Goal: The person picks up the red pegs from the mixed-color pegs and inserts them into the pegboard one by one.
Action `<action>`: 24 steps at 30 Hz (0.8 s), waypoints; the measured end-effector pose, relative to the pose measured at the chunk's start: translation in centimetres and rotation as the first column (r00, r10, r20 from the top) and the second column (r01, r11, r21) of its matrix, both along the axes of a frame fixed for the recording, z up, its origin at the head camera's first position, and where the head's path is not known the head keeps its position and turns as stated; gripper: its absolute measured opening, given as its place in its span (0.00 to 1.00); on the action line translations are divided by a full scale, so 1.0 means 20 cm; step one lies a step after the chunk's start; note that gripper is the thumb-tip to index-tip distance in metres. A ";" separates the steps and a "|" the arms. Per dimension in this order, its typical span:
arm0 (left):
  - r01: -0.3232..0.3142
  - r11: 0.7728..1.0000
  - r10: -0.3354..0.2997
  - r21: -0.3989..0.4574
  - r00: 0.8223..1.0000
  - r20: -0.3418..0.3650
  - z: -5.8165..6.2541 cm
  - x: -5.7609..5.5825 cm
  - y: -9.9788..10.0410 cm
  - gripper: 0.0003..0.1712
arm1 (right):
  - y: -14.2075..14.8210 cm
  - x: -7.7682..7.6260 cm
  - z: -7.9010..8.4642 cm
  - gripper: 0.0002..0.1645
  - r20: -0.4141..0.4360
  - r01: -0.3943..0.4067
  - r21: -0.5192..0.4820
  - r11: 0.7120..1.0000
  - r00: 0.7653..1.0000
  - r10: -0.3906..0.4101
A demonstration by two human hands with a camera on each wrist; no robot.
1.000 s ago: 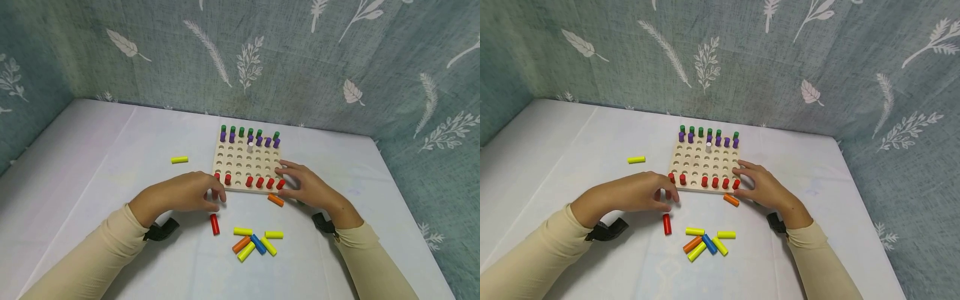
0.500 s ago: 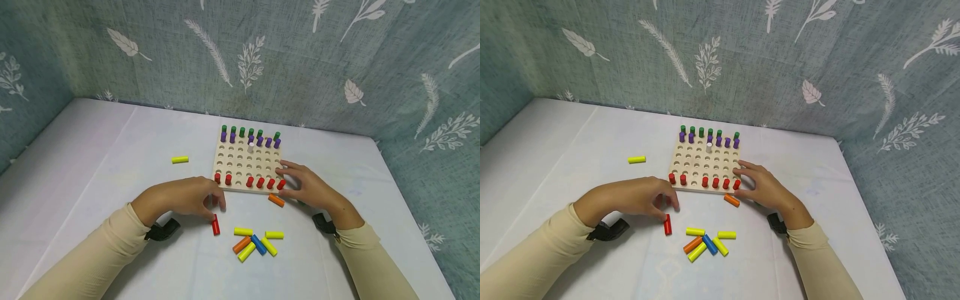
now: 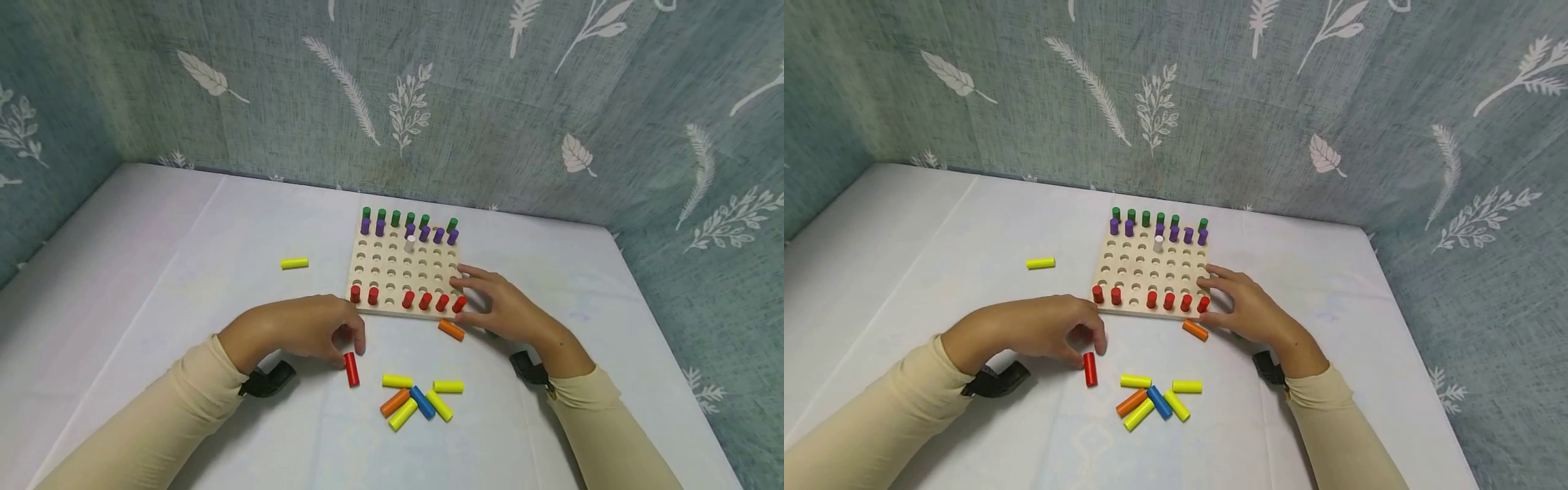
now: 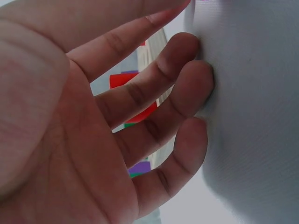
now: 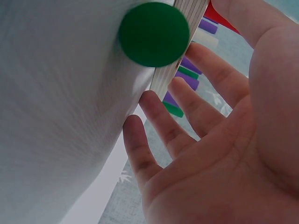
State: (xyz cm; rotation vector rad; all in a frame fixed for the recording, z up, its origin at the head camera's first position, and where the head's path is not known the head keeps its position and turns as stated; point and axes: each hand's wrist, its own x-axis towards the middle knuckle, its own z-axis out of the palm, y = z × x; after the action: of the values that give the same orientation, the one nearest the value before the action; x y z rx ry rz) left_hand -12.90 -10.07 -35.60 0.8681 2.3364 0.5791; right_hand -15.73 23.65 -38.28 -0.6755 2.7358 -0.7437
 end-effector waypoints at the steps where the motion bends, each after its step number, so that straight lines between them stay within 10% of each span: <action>1: 0.004 1.000 -0.004 -0.001 1.000 -0.001 0.00 0.00 0.00 0.14 | 0.00 0.00 0.00 0.40 -0.002 0.001 -0.001 1.000 1.000 -0.001; 24: -0.006 1.000 0.005 0.018 0.999 0.047 -0.01 0.00 0.01 0.11 | 0.00 0.01 0.01 0.39 0.015 0.020 0.001 1.000 1.000 -0.020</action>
State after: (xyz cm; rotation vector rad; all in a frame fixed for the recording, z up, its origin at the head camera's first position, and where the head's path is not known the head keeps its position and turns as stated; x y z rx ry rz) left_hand -12.92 -9.83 -35.71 0.8472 2.2952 0.6176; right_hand -15.53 23.58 -38.15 -0.6413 2.7333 -0.7492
